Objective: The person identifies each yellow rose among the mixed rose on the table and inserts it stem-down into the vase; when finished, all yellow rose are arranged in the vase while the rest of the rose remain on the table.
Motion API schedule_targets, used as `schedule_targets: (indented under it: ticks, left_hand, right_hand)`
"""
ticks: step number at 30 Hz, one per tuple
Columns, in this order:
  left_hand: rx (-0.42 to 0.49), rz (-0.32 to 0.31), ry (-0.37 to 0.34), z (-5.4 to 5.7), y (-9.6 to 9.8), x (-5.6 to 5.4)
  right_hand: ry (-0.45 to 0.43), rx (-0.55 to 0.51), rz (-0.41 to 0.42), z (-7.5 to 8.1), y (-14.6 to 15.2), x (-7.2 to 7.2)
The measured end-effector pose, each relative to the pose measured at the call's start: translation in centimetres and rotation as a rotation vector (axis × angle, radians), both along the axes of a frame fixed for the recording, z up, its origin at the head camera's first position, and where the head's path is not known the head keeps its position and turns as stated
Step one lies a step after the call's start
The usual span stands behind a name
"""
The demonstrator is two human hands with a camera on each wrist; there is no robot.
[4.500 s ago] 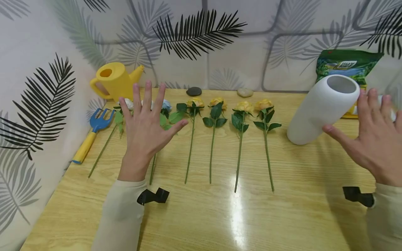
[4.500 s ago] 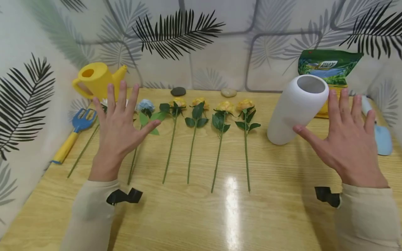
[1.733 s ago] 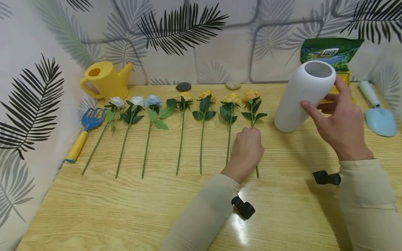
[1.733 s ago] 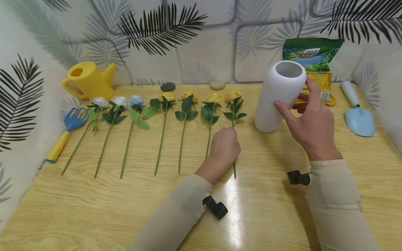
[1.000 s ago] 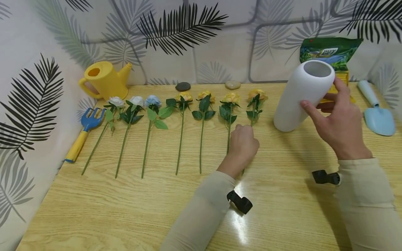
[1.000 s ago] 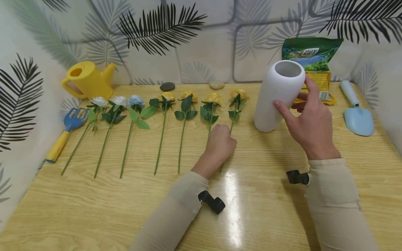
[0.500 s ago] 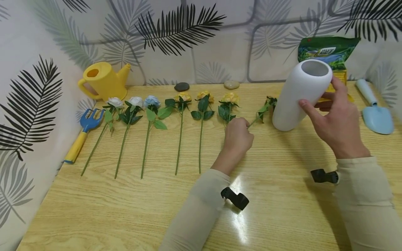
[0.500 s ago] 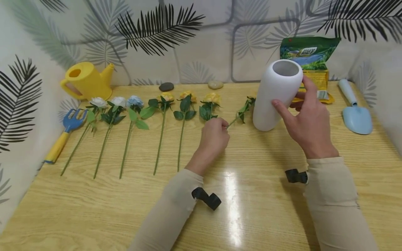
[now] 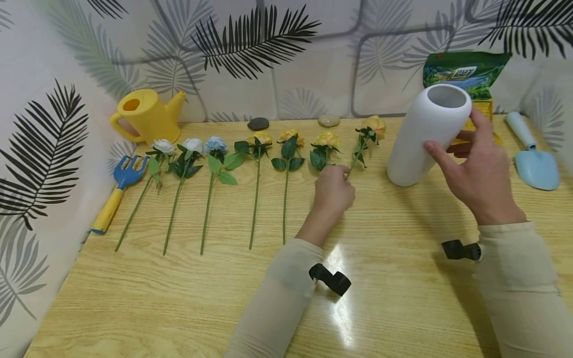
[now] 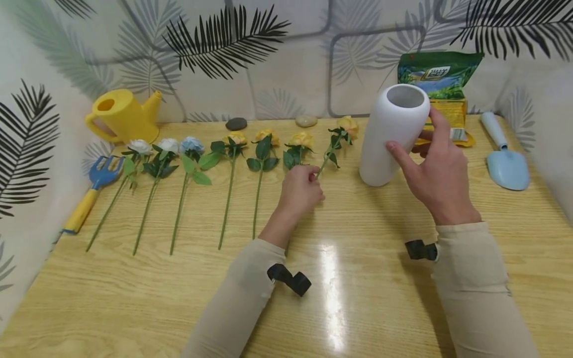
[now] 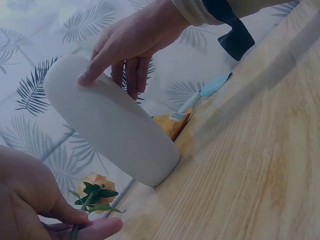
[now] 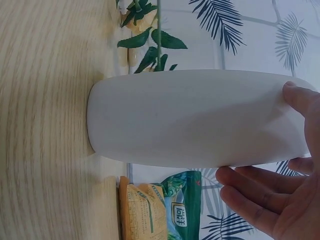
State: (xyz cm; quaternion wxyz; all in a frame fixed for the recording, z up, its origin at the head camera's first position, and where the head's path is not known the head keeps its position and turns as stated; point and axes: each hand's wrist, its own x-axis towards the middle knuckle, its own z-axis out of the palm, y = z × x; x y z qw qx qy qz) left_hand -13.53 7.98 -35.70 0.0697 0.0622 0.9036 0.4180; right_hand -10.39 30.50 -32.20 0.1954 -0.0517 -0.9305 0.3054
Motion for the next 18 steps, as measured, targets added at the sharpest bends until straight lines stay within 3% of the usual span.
schedule_targets:
  ticks: [8, 18]
  left_hand:
    - [0.377, 0.068, -0.083, 0.00, 0.33, 0.02]
    - [0.848, 0.093, -0.143, 0.88, 0.26, -0.36]
  right_hand:
    - [-0.014, -0.010, 0.001, 0.01, 0.24, 0.15]
    - [-0.035, -0.036, 0.005, 0.11, 0.29, -0.07]
